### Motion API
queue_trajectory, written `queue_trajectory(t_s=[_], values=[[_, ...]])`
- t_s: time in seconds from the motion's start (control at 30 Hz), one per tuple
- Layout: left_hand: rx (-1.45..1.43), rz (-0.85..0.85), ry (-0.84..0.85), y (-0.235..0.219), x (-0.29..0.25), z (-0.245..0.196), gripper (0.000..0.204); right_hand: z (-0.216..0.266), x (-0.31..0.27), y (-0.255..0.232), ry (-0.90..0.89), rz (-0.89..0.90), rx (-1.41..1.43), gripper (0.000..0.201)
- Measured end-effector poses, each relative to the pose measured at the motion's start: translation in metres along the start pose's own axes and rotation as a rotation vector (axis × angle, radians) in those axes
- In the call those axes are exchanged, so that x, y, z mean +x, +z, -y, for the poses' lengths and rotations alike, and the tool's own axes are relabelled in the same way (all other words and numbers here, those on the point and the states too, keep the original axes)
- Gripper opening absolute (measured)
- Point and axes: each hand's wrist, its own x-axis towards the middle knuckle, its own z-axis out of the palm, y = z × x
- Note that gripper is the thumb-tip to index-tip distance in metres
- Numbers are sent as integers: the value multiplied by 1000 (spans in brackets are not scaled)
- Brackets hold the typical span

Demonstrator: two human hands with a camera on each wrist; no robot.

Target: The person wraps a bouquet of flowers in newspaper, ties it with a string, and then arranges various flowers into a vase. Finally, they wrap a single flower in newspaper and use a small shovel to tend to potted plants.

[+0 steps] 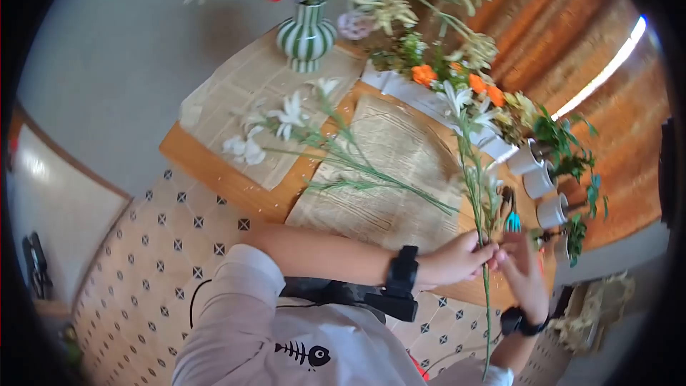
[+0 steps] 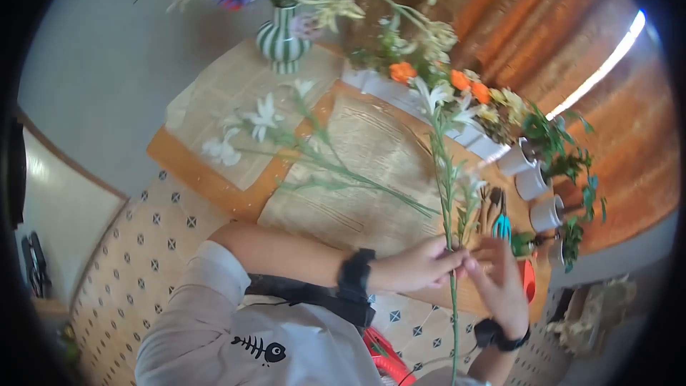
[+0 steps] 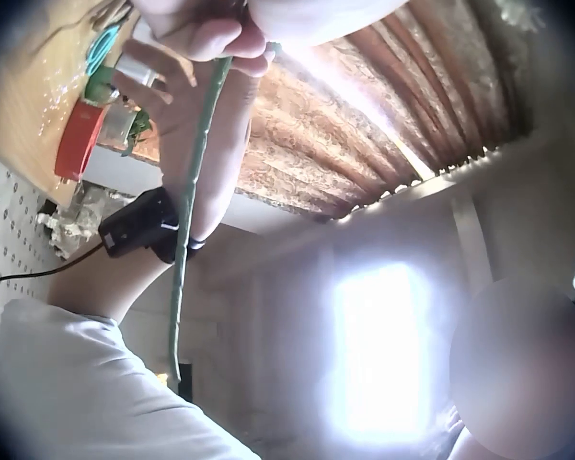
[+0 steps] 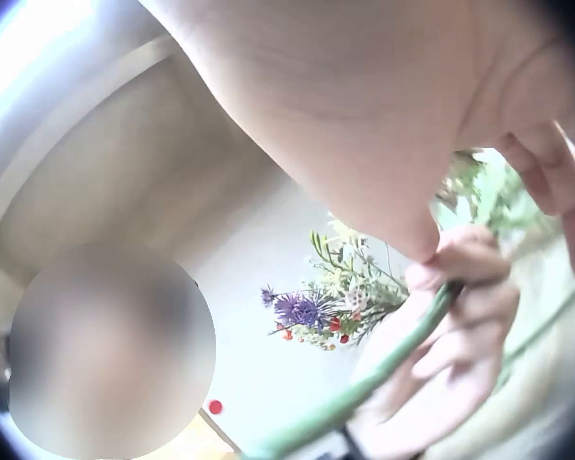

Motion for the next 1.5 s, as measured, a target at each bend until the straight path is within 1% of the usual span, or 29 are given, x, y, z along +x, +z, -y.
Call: queue_trajectory(t_s=[0.03,0.07,0.1,0.13,0.2,0.23,0.27,0.3,0.33,0.4,0.47,0.5,0.57,0.6,0.63,0.7,0.8,0.9,1.0,1.07,1.1,1.13,1.2,1.23,1.27,1.37,1.4,1.43,1.5], values=[[34,-33,46,-2,8,19,22,20,-11,8,127,103,161,42],[70,-59,95,2,8,26,21,3,-19,9,195,154,234,42],[107,-80,138,8,7,35,20,9,-28,11,196,378,437,44],[133,-81,278,5,19,67,18,18,-38,16,245,403,432,44],[105,-56,102,16,-6,29,21,13,-55,17,317,428,429,44],[64,-37,13,18,-9,23,22,4,-60,14,412,359,553,38],[54,-38,4,15,-8,28,22,-4,-64,12,505,284,676,32],[22,-49,113,11,-5,34,23,-11,-67,10,514,283,679,32],[-4,-59,223,7,-3,38,25,-16,-69,10,418,326,529,25],[39,-143,133,-1,-22,16,29,-17,-72,12,323,362,384,19],[54,-230,55,-11,-31,6,29,-8,-67,24,143,307,20,15],[46,-277,81,-17,-36,4,29,-5,-64,32,144,304,27,15],[72,-344,84,-29,-56,-13,27,4,-53,49,-133,211,-209,14],[22,-430,116,-29,-66,-20,25,21,-48,48,-33,276,-339,16],[-27,-515,150,-31,-75,-26,24,20,-40,52,-32,271,-332,16],[37,-503,299,-49,-94,-34,15,16,-25,63,-220,288,-378,16],[187,-557,285,-71,-126,-54,14,34,5,70,-295,353,-418,13],[58,-644,263,-97,-145,-65,16,47,47,79,-321,447,-446,15],[-66,-790,332,-145,-148,-73,24,46,106,96,-469,456,-513,15],[-169,-807,304,-165,-149,-84,23,26,150,118,-687,378,-364,14],[-276,-826,281,-175,-152,-87,23,17,160,126,-690,386,-364,14],[-350,-709,306,-199,-160,-74,28,10,171,133,-609,399,-289,14],[-477,-758,298,-204,-154,-75,31,4,187,143,-482,422,-169,10],[-610,-784,270,-206,-154,-75,35,0,189,144,-501,449,-170,10],[-646,-704,289,-207,-158,-73,31,-3,191,144,-481,441,-170,9],[-421,-662,312,-190,-162,-76,30,-1,190,144,-450,442,-188,9],[-566,-689,254,-191,-163,-78,38,-2,189,144,-445,407,-194,8],[-569,-701,271,-189,-164,-82,38,-4,188,144,-438,371,-196,8],[-585,-728,146,-175,-166,-100,51,-10,189,147,-462,347,-183,9]])
